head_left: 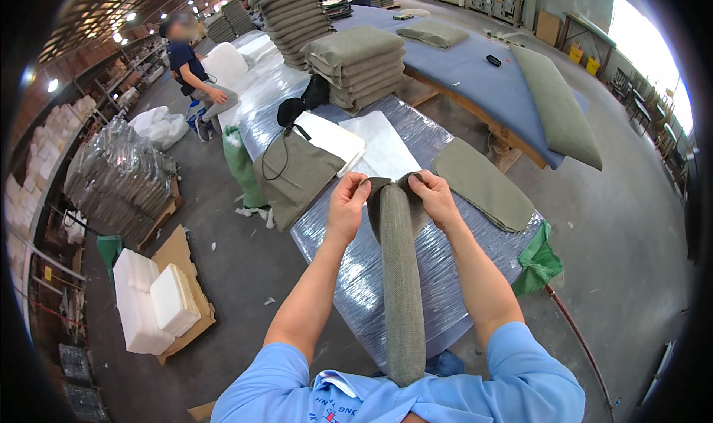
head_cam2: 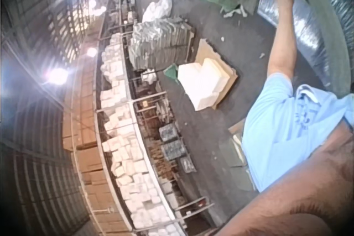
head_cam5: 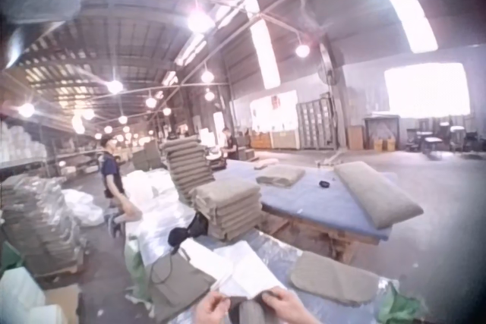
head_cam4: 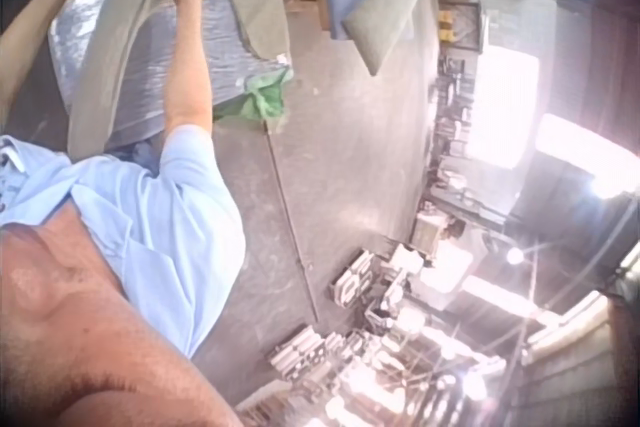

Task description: The person inserts white foam inserts into green fabric cushion covers on a work table in a warehouse. They repeatedly pick up foam, open the cover, insert the foam, and smooth the cover before stacking the finished cushions.

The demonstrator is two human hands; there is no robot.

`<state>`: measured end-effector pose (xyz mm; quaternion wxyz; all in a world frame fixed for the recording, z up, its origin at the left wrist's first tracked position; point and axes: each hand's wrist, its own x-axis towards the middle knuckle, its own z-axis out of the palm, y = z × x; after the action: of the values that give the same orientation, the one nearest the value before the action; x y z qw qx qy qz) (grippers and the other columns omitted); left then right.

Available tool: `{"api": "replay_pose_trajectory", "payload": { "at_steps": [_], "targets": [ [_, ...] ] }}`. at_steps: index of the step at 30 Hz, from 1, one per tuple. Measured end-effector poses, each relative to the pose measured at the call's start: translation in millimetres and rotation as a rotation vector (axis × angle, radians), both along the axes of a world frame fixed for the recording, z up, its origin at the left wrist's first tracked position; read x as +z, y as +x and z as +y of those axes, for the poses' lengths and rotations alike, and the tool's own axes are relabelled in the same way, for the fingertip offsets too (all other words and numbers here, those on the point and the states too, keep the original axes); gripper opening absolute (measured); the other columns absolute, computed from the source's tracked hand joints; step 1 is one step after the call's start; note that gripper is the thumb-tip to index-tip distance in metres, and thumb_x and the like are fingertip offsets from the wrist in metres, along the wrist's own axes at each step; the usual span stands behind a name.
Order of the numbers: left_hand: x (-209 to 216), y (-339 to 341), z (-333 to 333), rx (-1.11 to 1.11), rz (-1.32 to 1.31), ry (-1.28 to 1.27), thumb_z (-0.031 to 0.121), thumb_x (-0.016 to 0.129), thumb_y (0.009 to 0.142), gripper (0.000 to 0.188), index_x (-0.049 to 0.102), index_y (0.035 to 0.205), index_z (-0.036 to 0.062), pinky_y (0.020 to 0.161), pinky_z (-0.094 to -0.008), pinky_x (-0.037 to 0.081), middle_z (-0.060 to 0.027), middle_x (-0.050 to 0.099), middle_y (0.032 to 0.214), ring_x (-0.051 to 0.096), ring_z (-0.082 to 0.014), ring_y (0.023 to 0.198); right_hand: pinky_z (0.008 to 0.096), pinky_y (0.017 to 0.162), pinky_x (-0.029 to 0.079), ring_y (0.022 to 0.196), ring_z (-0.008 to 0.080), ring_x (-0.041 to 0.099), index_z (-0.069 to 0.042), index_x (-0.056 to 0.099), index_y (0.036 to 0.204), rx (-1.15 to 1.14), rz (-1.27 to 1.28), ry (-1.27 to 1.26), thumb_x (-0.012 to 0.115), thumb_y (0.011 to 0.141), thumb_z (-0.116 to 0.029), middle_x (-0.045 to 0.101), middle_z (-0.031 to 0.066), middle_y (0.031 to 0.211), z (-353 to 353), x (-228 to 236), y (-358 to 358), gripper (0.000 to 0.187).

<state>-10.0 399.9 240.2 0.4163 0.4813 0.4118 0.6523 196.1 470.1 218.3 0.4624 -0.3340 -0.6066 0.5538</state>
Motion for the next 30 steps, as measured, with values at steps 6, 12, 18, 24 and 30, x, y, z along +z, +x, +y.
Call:
{"api": "replay_pose_trajectory", "payload": {
  "at_steps": [6,12,18,24,30],
  "targets": [
    [-4.0,16.2,-0.4,0.389,0.279,0.082,0.016,0.06,0.104,0.012,0.061,0.102,0.004,0.072,-0.022,0.04,0.0049,0.055,0.083,0.047,-0.0046,0.079,0.029,0.087,0.051,0.094,0.0122,0.064,-0.001,0.068,0.117,0.21,0.266,-0.318,0.056,0.106,-0.033,0.07,0.0038,0.104,-8.4,7.8,-29.4,0.036],
    [4.0,23.6,17.8,0.429,0.326,0.107,0.018,0.052,0.106,0.018,0.058,0.1,0.0023,0.076,-0.0305,0.044,-0.0041,0.058,0.086,0.052,-0.0138,0.082,0.0288,0.078,0.052,0.084,0.0111,0.064,-0.002,0.068,0.109,0.216,0.195,-0.393,0.056,0.106,-0.036,0.07,0.0034,0.097,-3.9,2.1,-27.7,0.036],
    [-8.2,12.1,45.1,0.558,0.648,0.167,0.023,0.049,0.107,0.022,0.057,0.098,0.0042,0.068,-0.0484,0.049,-0.0211,0.065,0.082,0.064,-0.0412,0.076,0.0277,0.071,0.051,0.077,0.0101,0.062,-0.001,0.069,0.105,0.146,0.22,-0.421,0.058,0.105,-0.037,0.069,0.003,0.09,-12.0,1.0,-38.2,0.037],
    [-12.4,16.0,69.7,0.511,0.785,0.19,0.026,0.05,0.106,0.025,0.055,0.09,0.0066,0.06,-0.054,0.047,-0.0216,0.064,0.072,0.064,-0.0457,0.069,0.0278,0.07,0.049,0.075,0.0107,0.061,-0.001,0.07,0.101,0.01,0.132,-0.4,0.059,0.103,-0.036,0.068,0.0022,0.087,-12.7,1.3,-29.6,0.037],
    [-16.8,19.1,85.7,0.506,0.928,0.248,0.03,0.049,0.106,0.029,0.054,0.087,0.0085,0.056,-0.0543,0.048,-0.0192,0.062,0.064,0.064,-0.0435,0.06,0.0283,0.074,0.048,0.079,0.0109,0.06,-0.001,0.069,0.101,-0.061,0.109,-0.371,0.058,0.102,-0.035,0.067,0.0032,0.09,-16.2,2.3,-27.5,0.036]
  ]
}}
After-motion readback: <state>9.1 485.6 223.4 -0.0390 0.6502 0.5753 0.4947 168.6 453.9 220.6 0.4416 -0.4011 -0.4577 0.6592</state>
